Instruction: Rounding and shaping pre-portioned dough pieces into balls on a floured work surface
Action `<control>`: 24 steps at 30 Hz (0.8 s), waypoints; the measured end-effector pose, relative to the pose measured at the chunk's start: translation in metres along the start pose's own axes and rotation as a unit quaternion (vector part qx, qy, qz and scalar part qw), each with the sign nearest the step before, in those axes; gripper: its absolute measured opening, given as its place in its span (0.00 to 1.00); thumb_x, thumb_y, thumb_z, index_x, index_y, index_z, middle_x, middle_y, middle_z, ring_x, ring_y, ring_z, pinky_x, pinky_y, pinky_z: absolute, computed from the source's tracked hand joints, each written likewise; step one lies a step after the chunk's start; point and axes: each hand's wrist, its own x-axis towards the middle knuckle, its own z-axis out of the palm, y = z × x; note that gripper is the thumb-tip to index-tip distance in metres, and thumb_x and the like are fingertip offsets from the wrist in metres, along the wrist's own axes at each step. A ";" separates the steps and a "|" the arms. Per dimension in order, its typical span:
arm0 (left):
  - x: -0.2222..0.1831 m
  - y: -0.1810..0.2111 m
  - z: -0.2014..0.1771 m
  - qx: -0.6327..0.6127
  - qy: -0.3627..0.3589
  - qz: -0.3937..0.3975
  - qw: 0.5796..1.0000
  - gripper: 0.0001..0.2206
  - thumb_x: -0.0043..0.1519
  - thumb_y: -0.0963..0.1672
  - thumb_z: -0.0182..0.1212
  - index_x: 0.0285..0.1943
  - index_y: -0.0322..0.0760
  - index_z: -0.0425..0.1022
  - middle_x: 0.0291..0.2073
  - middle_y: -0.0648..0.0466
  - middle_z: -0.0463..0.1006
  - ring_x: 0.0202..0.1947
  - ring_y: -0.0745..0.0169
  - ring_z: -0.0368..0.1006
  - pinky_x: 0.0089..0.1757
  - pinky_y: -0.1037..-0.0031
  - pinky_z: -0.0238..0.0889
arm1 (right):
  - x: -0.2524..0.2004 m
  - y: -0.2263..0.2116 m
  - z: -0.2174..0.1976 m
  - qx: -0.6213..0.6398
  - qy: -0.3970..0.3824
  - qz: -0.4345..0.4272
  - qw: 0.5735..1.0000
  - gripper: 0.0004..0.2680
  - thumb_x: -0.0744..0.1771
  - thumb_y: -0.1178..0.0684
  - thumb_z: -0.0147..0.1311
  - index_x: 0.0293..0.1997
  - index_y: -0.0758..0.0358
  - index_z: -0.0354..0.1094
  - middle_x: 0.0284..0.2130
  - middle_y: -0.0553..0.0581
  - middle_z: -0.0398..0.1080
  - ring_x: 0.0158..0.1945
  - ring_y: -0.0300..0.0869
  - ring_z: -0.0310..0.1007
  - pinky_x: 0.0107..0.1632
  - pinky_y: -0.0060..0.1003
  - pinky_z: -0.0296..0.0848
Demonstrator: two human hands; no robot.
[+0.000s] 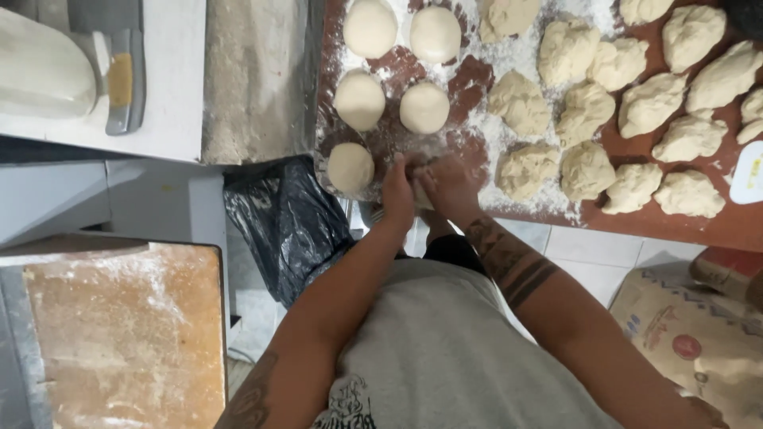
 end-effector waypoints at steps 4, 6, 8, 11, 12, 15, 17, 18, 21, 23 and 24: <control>-0.018 0.032 0.027 -0.169 -0.016 -0.085 0.982 0.21 0.71 0.56 0.49 0.51 0.39 0.80 0.39 0.44 0.81 0.38 0.53 0.75 0.47 0.58 0.69 | 0.006 -0.031 -0.089 -0.031 0.213 -0.041 0.976 0.13 0.71 0.35 0.46 0.45 0.51 0.67 0.47 0.59 0.61 0.51 0.55 0.58 0.47 0.51 0.59; -0.027 0.046 0.037 -0.223 -0.047 -0.095 0.969 0.18 0.69 0.55 0.52 0.45 0.43 0.82 0.29 0.46 0.81 0.27 0.54 0.75 0.38 0.60 0.72 | 0.014 -0.038 -0.135 -0.004 0.314 -0.092 0.945 0.16 0.71 0.38 0.47 0.32 0.58 0.63 0.28 0.57 0.60 0.31 0.51 0.61 0.37 0.45 0.61; -0.041 0.053 0.040 -0.132 -0.128 -0.022 0.983 0.34 0.76 0.59 0.22 0.70 0.37 0.70 0.65 0.42 0.70 0.68 0.45 0.63 0.67 0.54 0.54 | 0.004 -0.011 -0.130 -0.067 0.286 -0.085 0.952 0.19 0.72 0.34 0.50 0.24 0.51 0.62 0.23 0.54 0.60 0.29 0.51 0.66 0.33 0.48 0.63; -0.035 0.050 0.018 -0.053 -0.122 -0.039 0.990 0.32 0.76 0.57 0.26 0.76 0.32 0.61 0.70 0.34 0.61 0.72 0.30 0.54 0.70 0.48 0.46 | -0.015 0.012 -0.090 -0.076 0.114 -0.118 0.984 0.16 0.68 0.36 0.52 0.23 0.51 0.66 0.20 0.51 0.64 0.31 0.53 0.70 0.38 0.51 0.66; -0.021 0.035 0.017 -0.053 -0.123 -0.037 0.990 0.32 0.76 0.57 0.26 0.76 0.32 0.61 0.70 0.34 0.61 0.72 0.30 0.54 0.70 0.48 0.46 | -0.007 -0.005 -0.117 -0.077 0.116 -0.118 0.983 0.16 0.68 0.36 0.52 0.23 0.51 0.66 0.20 0.51 0.64 0.31 0.53 0.70 0.38 0.51 0.66; -0.008 0.003 0.023 -0.078 -0.089 -0.080 0.990 0.31 0.76 0.59 0.31 0.73 0.34 0.64 0.65 0.35 0.66 0.69 0.33 0.60 0.68 0.45 0.51 | -0.003 -0.049 -0.180 0.002 0.114 -0.168 0.979 0.18 0.71 0.38 0.47 0.27 0.58 0.71 0.50 0.68 0.74 0.67 0.64 0.62 0.68 0.65 0.50; -0.014 0.016 0.040 -0.248 -0.104 -0.080 0.960 0.33 0.71 0.60 0.36 0.70 0.35 0.68 0.16 0.39 0.75 0.16 0.54 0.74 0.16 0.80 0.61 | 0.000 -0.066 -0.198 0.027 0.229 -0.070 0.970 0.19 0.64 0.30 0.59 0.38 0.55 0.64 0.40 0.59 0.64 0.45 0.52 0.66 0.46 0.45 0.63; -0.013 0.016 0.038 -0.247 -0.103 -0.082 0.960 0.33 0.71 0.60 0.36 0.70 0.35 0.68 0.16 0.39 0.75 0.16 0.54 0.74 0.16 0.80 0.61 | -0.003 -0.050 -0.176 0.028 0.227 -0.069 0.971 0.19 0.64 0.30 0.59 0.38 0.55 0.64 0.40 0.59 0.64 0.45 0.52 0.66 0.46 0.45 0.63; -0.011 0.026 0.028 -0.181 -0.144 -0.019 0.973 0.36 0.72 0.62 0.26 0.62 0.39 0.77 0.32 0.46 0.85 0.34 0.59 0.83 0.37 0.74 0.77 | -0.008 -0.019 -0.132 0.052 0.128 -0.076 0.988 0.18 0.65 0.37 0.59 0.40 0.66 0.71 0.34 0.66 0.68 0.42 0.61 0.71 0.43 0.57 0.70; -0.019 0.047 0.019 -0.107 -0.134 -0.054 0.984 0.35 0.74 0.61 0.24 0.77 0.38 0.61 0.74 0.40 0.59 0.77 0.37 0.47 0.72 0.52 0.32 | -0.013 -0.018 -0.133 0.021 0.118 -0.195 0.974 0.16 0.67 0.38 0.57 0.24 0.57 0.67 0.22 0.56 0.64 0.30 0.52 0.68 0.36 0.49 0.68; 0.003 0.019 0.009 -0.105 -0.137 -0.050 0.984 0.35 0.74 0.61 0.24 0.77 0.38 0.61 0.74 0.40 0.59 0.77 0.37 0.47 0.72 0.52 0.32 | -0.011 -0.018 -0.129 0.019 0.123 -0.194 0.973 0.16 0.67 0.38 0.57 0.24 0.57 0.67 0.22 0.56 0.64 0.30 0.52 0.68 0.36 0.49 0.68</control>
